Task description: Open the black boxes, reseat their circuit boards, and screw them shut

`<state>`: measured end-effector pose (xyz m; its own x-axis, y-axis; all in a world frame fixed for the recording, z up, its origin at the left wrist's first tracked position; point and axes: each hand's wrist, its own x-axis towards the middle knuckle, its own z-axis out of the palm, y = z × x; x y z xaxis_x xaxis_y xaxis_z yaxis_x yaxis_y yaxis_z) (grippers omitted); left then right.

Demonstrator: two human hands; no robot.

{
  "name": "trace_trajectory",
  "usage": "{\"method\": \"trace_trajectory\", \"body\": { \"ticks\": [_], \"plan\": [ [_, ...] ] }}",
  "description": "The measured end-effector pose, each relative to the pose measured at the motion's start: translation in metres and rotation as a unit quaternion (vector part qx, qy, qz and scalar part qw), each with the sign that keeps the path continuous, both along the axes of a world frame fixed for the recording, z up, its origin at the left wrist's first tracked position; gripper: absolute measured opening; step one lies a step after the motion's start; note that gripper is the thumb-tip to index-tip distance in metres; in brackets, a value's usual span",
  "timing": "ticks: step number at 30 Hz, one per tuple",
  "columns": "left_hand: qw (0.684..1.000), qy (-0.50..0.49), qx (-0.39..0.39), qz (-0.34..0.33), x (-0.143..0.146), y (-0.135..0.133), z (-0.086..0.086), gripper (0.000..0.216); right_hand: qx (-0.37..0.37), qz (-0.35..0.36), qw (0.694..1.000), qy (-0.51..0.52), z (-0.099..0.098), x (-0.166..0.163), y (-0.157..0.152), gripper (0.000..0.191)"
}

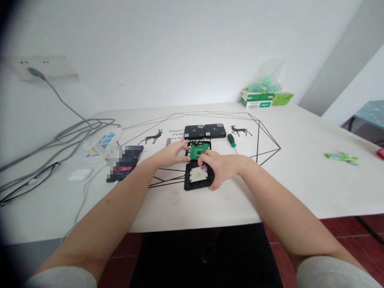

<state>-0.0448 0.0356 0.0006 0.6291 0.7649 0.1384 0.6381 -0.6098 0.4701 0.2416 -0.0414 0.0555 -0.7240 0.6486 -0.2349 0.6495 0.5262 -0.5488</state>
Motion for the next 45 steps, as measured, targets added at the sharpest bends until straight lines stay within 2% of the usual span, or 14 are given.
{"method": "trace_trajectory", "body": {
  "ticks": [4, 8, 12, 14, 16, 18, 19, 21, 22, 24, 28, 34, 39, 45],
  "plan": [
    [1.0, -0.018, -0.02, -0.006, 0.004, -0.002, 0.0, 0.06, 0.041, -0.008, 0.999, 0.012, -0.011, -0.004, -0.003, 0.081],
    [1.0, -0.02, -0.01, 0.004, 0.006, -0.002, -0.001, 0.063, 0.039, -0.02, 0.999, -0.002, -0.013, -0.002, -0.003, 0.077],
    [1.0, -0.017, -0.008, 0.001, 0.007, 0.002, -0.007, 0.064, 0.032, -0.007, 0.999, -0.01, -0.013, 0.002, 0.006, 0.081],
    [1.0, -0.014, 0.012, 0.006, 0.008, 0.005, -0.012, 0.069, 0.05, -0.001, 0.998, 0.037, -0.014, 0.001, 0.019, 0.069],
    [0.999, -0.006, 0.035, 0.02, 0.007, 0.008, -0.017, 0.086, 0.108, -0.023, 0.989, 0.095, -0.016, -0.005, 0.035, 0.041],
    [0.999, 0.013, 0.037, 0.033, 0.007, 0.011, -0.02, 0.102, 0.161, -0.06, 0.979, 0.107, -0.018, -0.018, 0.053, 0.023],
    [0.998, 0.026, 0.032, 0.037, 0.007, 0.012, -0.022, 0.106, 0.178, -0.073, 0.977, 0.096, -0.018, -0.026, 0.061, 0.019],
    [0.997, 0.05, 0.022, 0.046, 0.007, 0.012, -0.022, 0.109, 0.19, -0.049, 0.98, 0.034, -0.017, -0.044, 0.076, 0.021],
    [0.997, 0.057, 0.021, 0.05, 0.007, 0.012, -0.022, 0.111, 0.189, -0.02, 0.982, 0.0, -0.017, -0.052, 0.082, 0.02],
    [0.996, 0.063, 0.025, 0.058, 0.008, 0.011, -0.02, 0.115, 0.181, -0.005, 0.983, -0.017, -0.015, -0.066, 0.092, 0.016],
    [0.995, 0.07, 0.044, 0.058, 0.009, 0.009, -0.019, 0.115, 0.18, -0.008, 0.983, -0.031, -0.011, -0.082, 0.103, 0.013],
    [0.993, 0.072, 0.069, 0.067, 0.008, 0.012, -0.024, 0.121, 0.171, -0.01, 0.985, -0.034, -0.008, -0.088, 0.103, 0.019],
    [0.991, 0.089, 0.067, 0.07, 0.008, 0.012, -0.021, 0.11, 0.142, -0.023, 0.989, -0.01, -0.007, -0.089, 0.101, 0.012],
    [0.992, 0.1, 0.048, 0.066, 0.01, 0.009, -0.016, 0.094, 0.08, -0.063, 0.994, 0.05, -0.006, -0.08, 0.114, 0.009]
  ]
}}
